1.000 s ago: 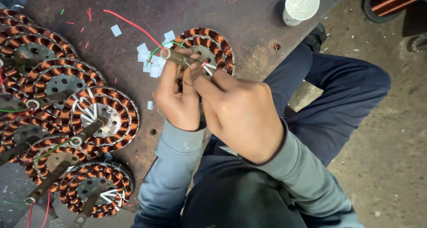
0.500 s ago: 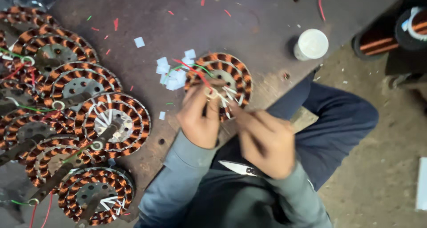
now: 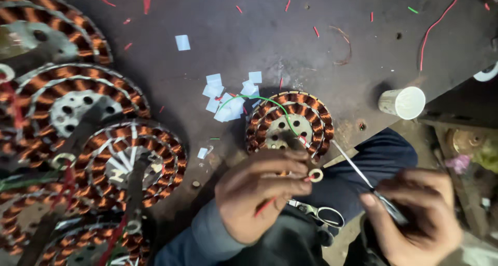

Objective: The person is assembling a motor stator by inserting and securing wires into the copper windings. They use a screwdriver to tuck wires into slots and a small tube to guide the wires through the stator center.

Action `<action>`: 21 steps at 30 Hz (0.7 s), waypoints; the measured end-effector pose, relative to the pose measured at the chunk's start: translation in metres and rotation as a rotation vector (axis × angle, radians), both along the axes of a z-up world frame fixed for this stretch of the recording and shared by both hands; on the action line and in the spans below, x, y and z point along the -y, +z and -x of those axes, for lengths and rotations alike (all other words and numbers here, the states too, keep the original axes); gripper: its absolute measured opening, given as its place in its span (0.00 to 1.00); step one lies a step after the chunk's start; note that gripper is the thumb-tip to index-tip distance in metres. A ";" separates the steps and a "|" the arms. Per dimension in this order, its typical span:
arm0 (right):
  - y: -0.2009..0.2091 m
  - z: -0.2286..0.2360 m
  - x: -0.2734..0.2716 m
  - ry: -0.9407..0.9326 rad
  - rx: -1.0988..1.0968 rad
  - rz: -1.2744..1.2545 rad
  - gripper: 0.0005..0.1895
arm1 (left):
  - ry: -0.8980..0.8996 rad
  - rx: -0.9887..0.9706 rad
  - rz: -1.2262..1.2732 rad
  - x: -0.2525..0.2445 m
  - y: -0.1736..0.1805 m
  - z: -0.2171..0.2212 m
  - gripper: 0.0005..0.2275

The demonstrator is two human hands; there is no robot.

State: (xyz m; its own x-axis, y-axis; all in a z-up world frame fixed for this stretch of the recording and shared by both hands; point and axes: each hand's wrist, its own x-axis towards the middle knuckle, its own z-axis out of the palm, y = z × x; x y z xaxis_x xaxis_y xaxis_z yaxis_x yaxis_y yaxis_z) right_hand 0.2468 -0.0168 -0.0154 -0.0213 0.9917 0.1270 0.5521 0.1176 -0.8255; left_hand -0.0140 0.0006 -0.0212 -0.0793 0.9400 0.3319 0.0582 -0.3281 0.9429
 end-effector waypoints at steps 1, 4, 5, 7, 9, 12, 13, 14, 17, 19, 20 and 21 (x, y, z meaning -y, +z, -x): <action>0.003 -0.015 0.005 0.026 0.009 0.007 0.09 | -0.007 0.012 -0.002 0.001 -0.003 0.000 0.08; 0.010 -0.044 0.018 -0.136 -0.259 0.239 0.09 | -0.025 0.026 -0.005 0.005 -0.008 0.000 0.10; 0.011 -0.047 0.020 -0.199 -0.334 0.248 0.09 | -0.033 0.017 -0.006 0.006 -0.009 0.000 0.10; 0.010 -0.042 0.020 -0.289 -0.423 0.153 0.09 | -0.047 0.012 -0.009 0.007 -0.010 0.000 0.11; 0.000 -0.021 0.009 -0.330 -0.456 -0.051 0.09 | -0.055 0.012 -0.015 0.006 -0.008 -0.001 0.12; -0.022 0.016 -0.029 -0.299 -0.323 -0.292 0.09 | -0.024 -0.005 -0.039 0.004 -0.009 -0.001 0.12; -0.026 0.026 -0.040 -0.252 -0.216 -0.272 0.08 | -0.026 -0.001 -0.032 0.004 -0.009 -0.002 0.11; -0.031 0.035 -0.052 -0.202 -0.110 -0.259 0.07 | -0.026 0.003 -0.026 0.005 -0.009 -0.003 0.11; -0.044 0.057 -0.078 -0.040 0.201 -0.247 0.05 | -0.039 0.004 -0.013 0.007 -0.009 -0.001 0.11; -0.049 0.070 -0.090 0.041 0.292 -0.243 0.06 | -0.053 0.001 -0.002 0.009 -0.010 0.002 0.11; -0.049 0.075 -0.093 0.065 0.295 -0.222 0.07 | -0.064 0.003 0.003 0.010 -0.010 0.003 0.11; -0.047 0.078 -0.097 0.083 0.285 -0.187 0.07 | -0.074 0.004 0.009 0.010 -0.009 0.003 0.10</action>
